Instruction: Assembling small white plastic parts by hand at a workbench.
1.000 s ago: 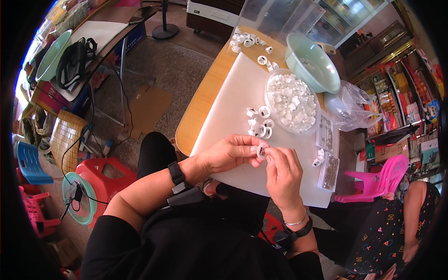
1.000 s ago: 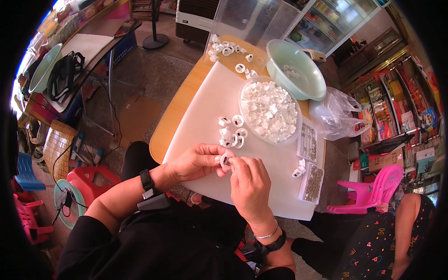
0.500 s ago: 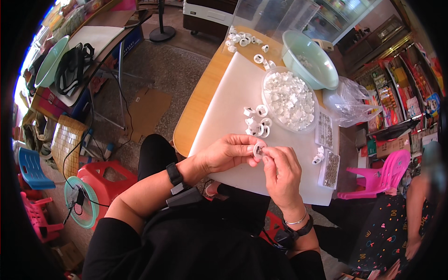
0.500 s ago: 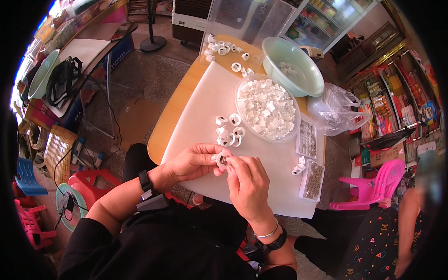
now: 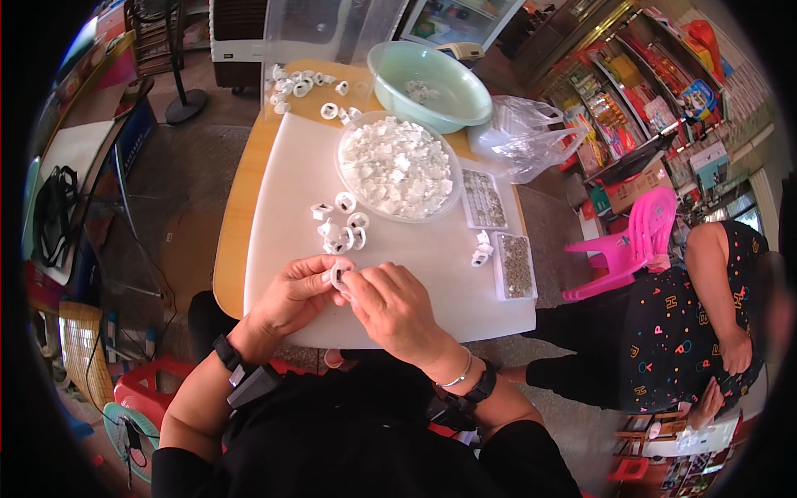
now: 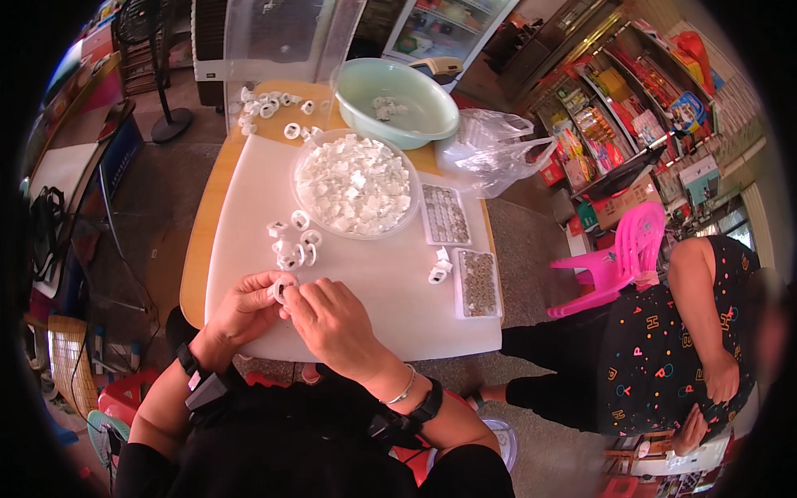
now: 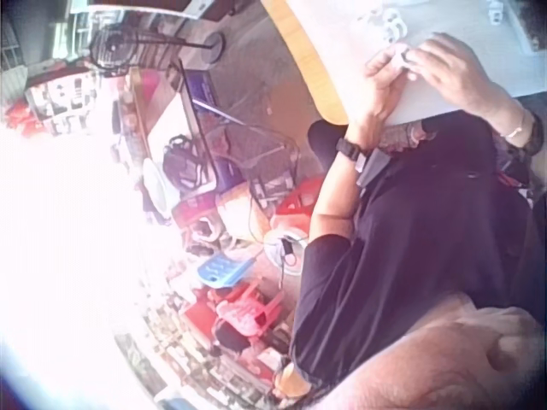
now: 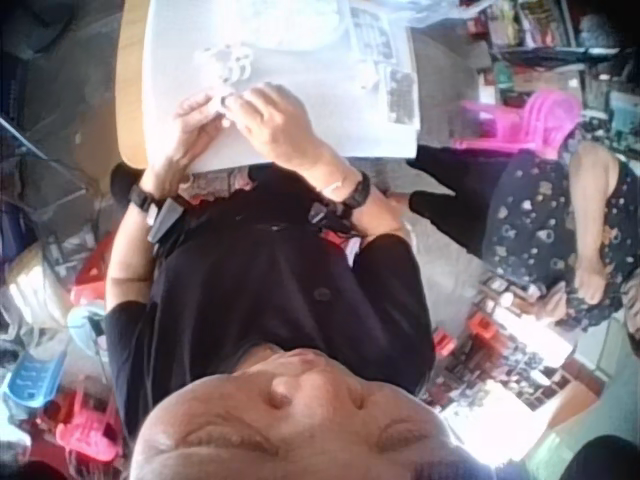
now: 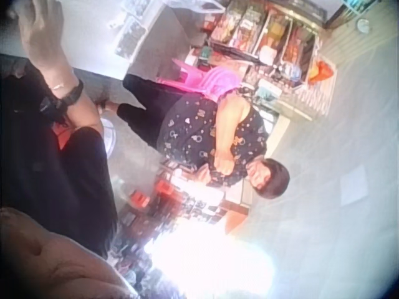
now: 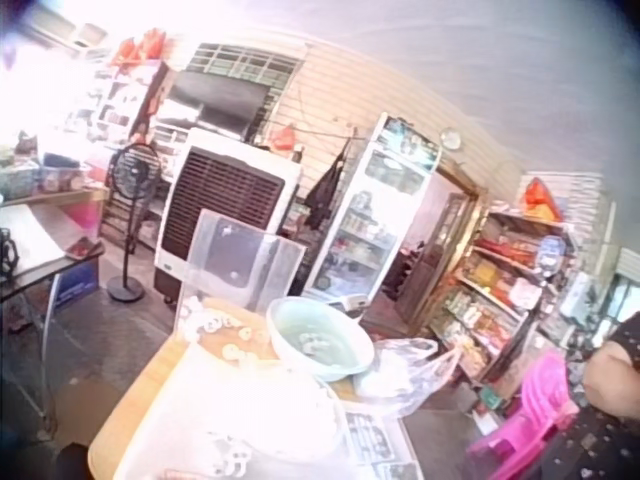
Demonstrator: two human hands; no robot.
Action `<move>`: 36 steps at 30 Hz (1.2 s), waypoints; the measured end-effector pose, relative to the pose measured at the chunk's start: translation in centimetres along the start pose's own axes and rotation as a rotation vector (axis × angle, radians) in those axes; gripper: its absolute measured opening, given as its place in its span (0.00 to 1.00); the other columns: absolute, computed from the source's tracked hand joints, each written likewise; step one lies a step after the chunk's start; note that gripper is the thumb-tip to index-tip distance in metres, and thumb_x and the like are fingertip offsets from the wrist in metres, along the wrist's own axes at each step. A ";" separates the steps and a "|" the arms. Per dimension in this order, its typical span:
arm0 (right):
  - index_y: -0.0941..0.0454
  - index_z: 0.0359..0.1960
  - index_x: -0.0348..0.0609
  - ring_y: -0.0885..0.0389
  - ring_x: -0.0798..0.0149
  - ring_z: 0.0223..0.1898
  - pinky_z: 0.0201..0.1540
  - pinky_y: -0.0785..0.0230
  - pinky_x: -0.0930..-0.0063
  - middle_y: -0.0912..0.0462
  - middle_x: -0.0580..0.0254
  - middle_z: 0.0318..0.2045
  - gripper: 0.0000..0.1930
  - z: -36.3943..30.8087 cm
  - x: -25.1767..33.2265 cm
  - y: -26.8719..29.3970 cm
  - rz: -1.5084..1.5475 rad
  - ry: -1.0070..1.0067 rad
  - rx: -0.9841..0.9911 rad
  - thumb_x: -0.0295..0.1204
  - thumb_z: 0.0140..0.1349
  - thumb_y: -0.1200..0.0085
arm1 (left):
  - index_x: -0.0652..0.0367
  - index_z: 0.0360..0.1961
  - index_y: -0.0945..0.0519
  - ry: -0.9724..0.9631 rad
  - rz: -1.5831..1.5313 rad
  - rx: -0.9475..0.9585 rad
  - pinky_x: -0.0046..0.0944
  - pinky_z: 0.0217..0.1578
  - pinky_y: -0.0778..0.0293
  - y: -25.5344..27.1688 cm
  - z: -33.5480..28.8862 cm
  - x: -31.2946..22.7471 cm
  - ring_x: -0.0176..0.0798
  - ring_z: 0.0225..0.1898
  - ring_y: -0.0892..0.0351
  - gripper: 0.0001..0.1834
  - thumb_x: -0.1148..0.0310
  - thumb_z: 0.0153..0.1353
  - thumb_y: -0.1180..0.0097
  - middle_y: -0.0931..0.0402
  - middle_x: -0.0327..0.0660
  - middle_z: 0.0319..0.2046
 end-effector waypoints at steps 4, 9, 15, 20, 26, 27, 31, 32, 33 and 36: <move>0.26 0.43 0.37 0.26 0.60 0.29 0.33 0.32 0.66 0.25 0.61 0.28 0.13 0.1 -1.1 1.5 0.153 -0.064 -0.063 0.21 0.54 0.45 | 0.68 0.49 0.25 0.002 -0.010 0.022 0.33 0.42 0.26 -0.2 0.1 0.0 0.36 0.39 0.23 0.16 0.69 0.63 0.47 0.22 0.43 0.39; 0.22 0.33 0.41 0.22 0.54 0.31 0.34 0.31 0.64 0.22 0.56 0.28 0.04 -1.9 -14.0 7.5 -0.067 -0.594 -0.286 0.27 0.58 0.46 | 0.69 0.49 0.26 0.011 -0.001 -0.008 0.32 0.40 0.26 -0.2 0.0 -0.2 0.36 0.39 0.23 0.16 0.69 0.64 0.48 0.24 0.43 0.39; 0.19 0.30 0.40 0.21 0.52 0.31 0.34 0.30 0.62 0.20 0.53 0.28 0.04 -5.7 -25.2 7.8 -0.376 -0.623 -0.106 0.27 0.54 0.43 | 0.69 0.49 0.26 0.039 -0.020 -0.012 0.32 0.40 0.26 -0.3 0.1 0.0 0.35 0.38 0.23 0.15 0.71 0.65 0.49 0.24 0.43 0.40; 0.21 0.27 0.42 0.23 0.51 0.39 0.41 0.30 0.59 0.21 0.55 0.31 0.03 -6.2 -26.0 5.5 -0.419 -0.640 0.127 0.25 0.51 0.44 | 0.69 0.49 0.26 0.045 -0.030 0.004 0.33 0.40 0.25 -0.6 0.2 -0.1 0.35 0.38 0.23 0.15 0.71 0.65 0.49 0.24 0.43 0.40; 0.19 0.32 0.39 0.23 0.57 0.30 0.36 0.29 0.66 0.19 0.58 0.27 0.06 -7.4 -26.9 5.8 -0.249 -0.679 -0.018 0.25 0.52 0.43 | 0.69 0.49 0.26 0.070 -0.023 0.012 0.33 0.41 0.25 -0.9 -0.1 -0.2 0.35 0.38 0.23 0.15 0.71 0.65 0.49 0.24 0.42 0.39; 0.19 0.32 0.39 0.23 0.57 0.30 0.36 0.29 0.66 0.19 0.58 0.27 0.06 -6.7 -25.8 5.8 -0.239 -0.671 -0.013 0.25 0.52 0.43 | 0.69 0.49 0.26 0.070 -0.024 0.010 0.33 0.41 0.25 -0.9 -0.2 -0.3 0.35 0.38 0.23 0.15 0.71 0.65 0.49 0.24 0.42 0.39; 0.20 0.38 0.33 0.25 0.75 0.28 0.32 0.33 0.83 0.19 0.64 0.28 0.09 -6.7 -20.2 4.7 0.611 -1.049 -0.036 0.27 0.59 0.46 | 0.68 0.50 0.26 0.071 -0.015 -0.021 0.34 0.43 0.26 -0.8 -0.4 -0.2 0.35 0.38 0.23 0.15 0.71 0.65 0.49 0.24 0.42 0.39; 0.20 0.38 0.34 0.26 0.76 0.26 0.31 0.33 0.83 0.19 0.65 0.28 0.09 -6.3 -18.2 4.2 0.736 -1.039 -0.049 0.26 0.59 0.46 | 0.68 0.50 0.26 0.075 -0.019 0.001 0.34 0.43 0.26 -0.9 -0.3 -0.1 0.35 0.38 0.23 0.15 0.72 0.65 0.49 0.24 0.42 0.39; 0.20 0.38 0.34 0.27 0.77 0.24 0.30 0.33 0.83 0.19 0.65 0.28 0.09 -5.8 -16.2 3.6 0.866 -1.025 -0.060 0.26 0.59 0.46 | 0.68 0.51 0.27 0.078 -0.022 0.018 0.34 0.43 0.26 -1.0 -0.2 0.0 0.35 0.37 0.24 0.15 0.72 0.65 0.49 0.24 0.43 0.39; 0.20 0.37 0.34 0.25 0.76 0.26 0.32 0.31 0.83 0.18 0.63 0.29 0.07 -4.2 -11.3 2.3 0.945 -0.983 -0.046 0.24 0.59 0.45 | 0.69 0.51 0.27 0.063 -0.048 -0.008 0.34 0.40 0.24 -0.4 -0.1 0.3 0.36 0.36 0.23 0.17 0.72 0.63 0.48 0.23 0.45 0.39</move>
Point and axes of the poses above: each hand's wrist, its own z-axis towards the middle knuckle, its own y-axis out of the back of the hand, x = y × z, the point moved 8 cm from there along z, towards the middle knuckle
